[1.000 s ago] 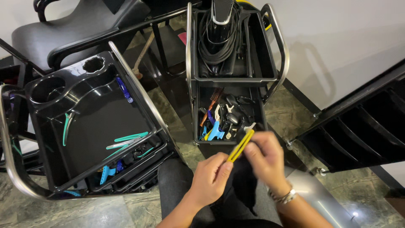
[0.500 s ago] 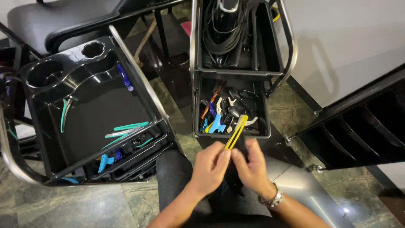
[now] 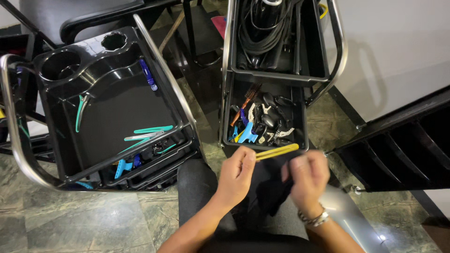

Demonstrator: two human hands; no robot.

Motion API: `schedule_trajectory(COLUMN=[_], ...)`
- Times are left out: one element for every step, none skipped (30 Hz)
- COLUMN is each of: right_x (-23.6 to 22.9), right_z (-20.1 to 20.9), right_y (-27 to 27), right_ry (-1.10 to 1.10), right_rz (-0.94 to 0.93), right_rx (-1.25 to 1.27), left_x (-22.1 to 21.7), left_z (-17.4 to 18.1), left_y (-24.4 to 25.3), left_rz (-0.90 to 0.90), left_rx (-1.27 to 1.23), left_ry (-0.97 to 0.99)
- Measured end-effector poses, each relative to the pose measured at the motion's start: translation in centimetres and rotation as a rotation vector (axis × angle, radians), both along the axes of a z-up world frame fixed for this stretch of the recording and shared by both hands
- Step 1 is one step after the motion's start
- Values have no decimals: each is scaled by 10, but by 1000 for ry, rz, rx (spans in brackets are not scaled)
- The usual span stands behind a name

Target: The person picks up several hair clips of various colors from a tray and organized them by attaching them to a black cloth, then uses the cloth to wipe the top surface of the black plastic tray.

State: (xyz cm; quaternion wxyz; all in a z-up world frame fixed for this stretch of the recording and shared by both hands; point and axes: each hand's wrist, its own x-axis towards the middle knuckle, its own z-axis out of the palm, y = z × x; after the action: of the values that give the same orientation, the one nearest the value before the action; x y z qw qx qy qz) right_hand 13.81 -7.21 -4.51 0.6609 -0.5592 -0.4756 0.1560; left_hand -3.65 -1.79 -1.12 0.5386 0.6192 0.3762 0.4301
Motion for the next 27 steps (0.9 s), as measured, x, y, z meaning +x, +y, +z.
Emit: schedule_trajectory(right_x=[-5, 0, 5, 10, 10, 9, 9, 8, 7, 6, 6, 5, 5, -2, -9, -16, -8, 0, 9, 13, 16, 22, 17, 11, 4, 2, -1], right_z=[25, 28, 31, 34, 25, 15, 6, 11, 16, 21, 15, 9, 4, 3, 2, 1, 0, 0, 0, 0, -1, 0, -2, -4, -6, -12, -18], right_y=[11, 12, 13, 15, 16, 16, 16, 20, 24, 29, 27, 26, 26, 22, 18, 16, 19, 23, 28, 31, 34, 38, 34, 31, 28, 25, 22], right_ry=[188, 187, 242, 296, 294, 134, -27, -28, -137, -244, -245, -283, -321, -320, -295, -270, -269, -305, -341, -341, -297, -257, -261, -309, -356, -357, -355], right_rz=[7, 6, -27, -60, -61, -65, -67, -70, -86, -101, -102, -109, -115, -114, 9, 128, 127, 76, 24, 25, -64, -154, -155, -88, -20, -17, 33], right_rx=[130, 131, 155, 181, 183, 170, 156, 153, 55, -45, -47, -110, -173, -173, -139, -101, -97, -136, -175, -177, -200, -221, -220, -210, -200, -200, -186], left_x=[1, 0, 0, 0, 3, 6, 10, 11, 12, 12, 13, 13, 13, 14, 14, 14, 14, 13, 13, 12, 11, 11, 13, 15, 16, 17, 18], left_z=[-2, -2, -2, -1, -8, -16, -24, -11, 2, 15, 10, 7, 3, -1, -5, -9, -11, -13, -15, -12, -9, -6, -10, -14, -18, -25, -32], left_y=[0, 1, 3, 5, 5, 3, 2, -2, -6, -9, -9, -8, -7, -8, -8, -7, -10, -11, -12, -13, -13, -12, -11, -10, -9, -7, -4], left_rz=[-29, -31, -30, -30, -32, -4, 23, 20, -5, -28, -30, -88, -147, -145, -134, -125, -126, -129, -132, -132, -155, -180, -180, -170, -160, -156, -155], left_rx=[-51, -50, -49, -47, -46, -40, -33, -35, 18, 72, 70, 47, 23, 23, 25, 31, 35, 31, 28, 26, -9, -41, -40, -46, -53, -53, -74], left_ry=[-50, -50, -99, -149, -150, -94, -38, -39, -3, 33, 32, 80, 127, 129, 87, 44, 46, 32, 18, 19, 0, -24, -28, -8, 12, 11, 54])
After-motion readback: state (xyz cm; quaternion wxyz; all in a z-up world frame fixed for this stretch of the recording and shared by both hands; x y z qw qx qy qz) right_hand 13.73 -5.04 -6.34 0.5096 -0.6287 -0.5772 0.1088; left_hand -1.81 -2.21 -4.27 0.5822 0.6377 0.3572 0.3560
